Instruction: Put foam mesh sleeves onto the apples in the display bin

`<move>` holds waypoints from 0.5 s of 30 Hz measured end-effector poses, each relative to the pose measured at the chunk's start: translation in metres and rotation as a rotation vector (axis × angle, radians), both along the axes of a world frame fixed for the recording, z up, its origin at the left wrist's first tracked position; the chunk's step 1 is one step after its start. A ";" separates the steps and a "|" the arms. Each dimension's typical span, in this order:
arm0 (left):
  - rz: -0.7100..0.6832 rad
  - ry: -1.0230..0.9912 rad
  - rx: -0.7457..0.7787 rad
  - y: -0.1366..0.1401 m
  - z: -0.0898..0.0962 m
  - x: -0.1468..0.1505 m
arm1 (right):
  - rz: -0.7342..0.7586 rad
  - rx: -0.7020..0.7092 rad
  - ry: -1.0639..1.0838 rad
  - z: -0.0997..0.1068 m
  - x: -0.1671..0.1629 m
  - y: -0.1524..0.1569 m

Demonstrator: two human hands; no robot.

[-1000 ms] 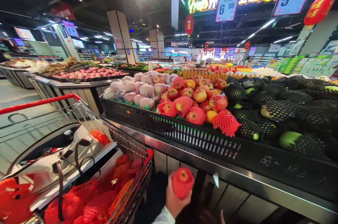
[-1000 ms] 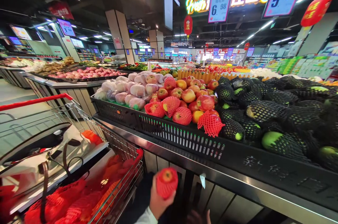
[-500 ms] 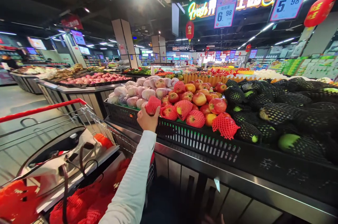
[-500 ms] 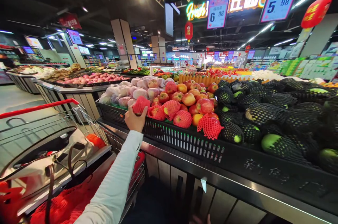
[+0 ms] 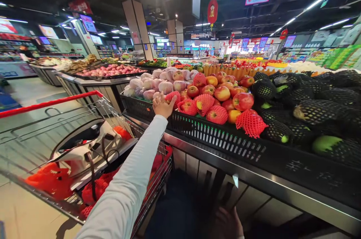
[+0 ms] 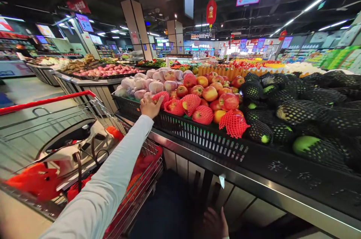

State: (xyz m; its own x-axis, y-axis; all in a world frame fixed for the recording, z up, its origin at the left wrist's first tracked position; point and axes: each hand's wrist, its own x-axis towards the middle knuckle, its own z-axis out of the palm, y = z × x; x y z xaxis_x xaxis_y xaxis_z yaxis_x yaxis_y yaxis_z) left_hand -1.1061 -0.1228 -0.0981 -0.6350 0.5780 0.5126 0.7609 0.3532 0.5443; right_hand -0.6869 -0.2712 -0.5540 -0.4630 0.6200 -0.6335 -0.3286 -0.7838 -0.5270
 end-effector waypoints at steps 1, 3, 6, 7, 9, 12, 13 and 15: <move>-0.001 -0.008 -0.008 0.001 0.001 0.000 | -0.016 -0.026 0.031 -0.001 0.000 -0.001; -0.004 -0.030 -0.024 0.004 0.004 -0.001 | -0.046 -0.060 0.078 0.000 0.001 -0.004; -0.056 -0.055 -0.009 0.004 -0.002 -0.008 | -0.085 -0.092 0.132 0.008 0.002 -0.007; -0.107 -0.046 0.012 0.002 -0.008 -0.012 | -0.097 -0.097 0.137 0.011 0.003 -0.008; -0.249 0.032 0.077 -0.005 -0.026 -0.024 | -0.114 -0.121 0.141 0.015 0.005 -0.009; -0.376 0.237 0.207 -0.028 -0.067 -0.044 | -0.129 -0.139 0.141 0.017 0.007 -0.011; -0.340 0.263 0.247 -0.038 -0.082 -0.050 | -0.132 -0.145 0.133 0.017 0.008 -0.012; -0.148 0.184 0.252 -0.059 -0.111 -0.060 | -0.130 -0.159 0.110 0.019 0.010 -0.014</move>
State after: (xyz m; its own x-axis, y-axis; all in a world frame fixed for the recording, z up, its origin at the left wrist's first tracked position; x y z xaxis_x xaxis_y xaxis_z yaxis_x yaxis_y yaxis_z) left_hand -1.1659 -0.1813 -0.2090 -0.4370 0.4980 0.7490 0.8875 0.1034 0.4491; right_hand -0.6765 -0.2848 -0.5352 -0.4573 0.5756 -0.6778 -0.4809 -0.8013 -0.3560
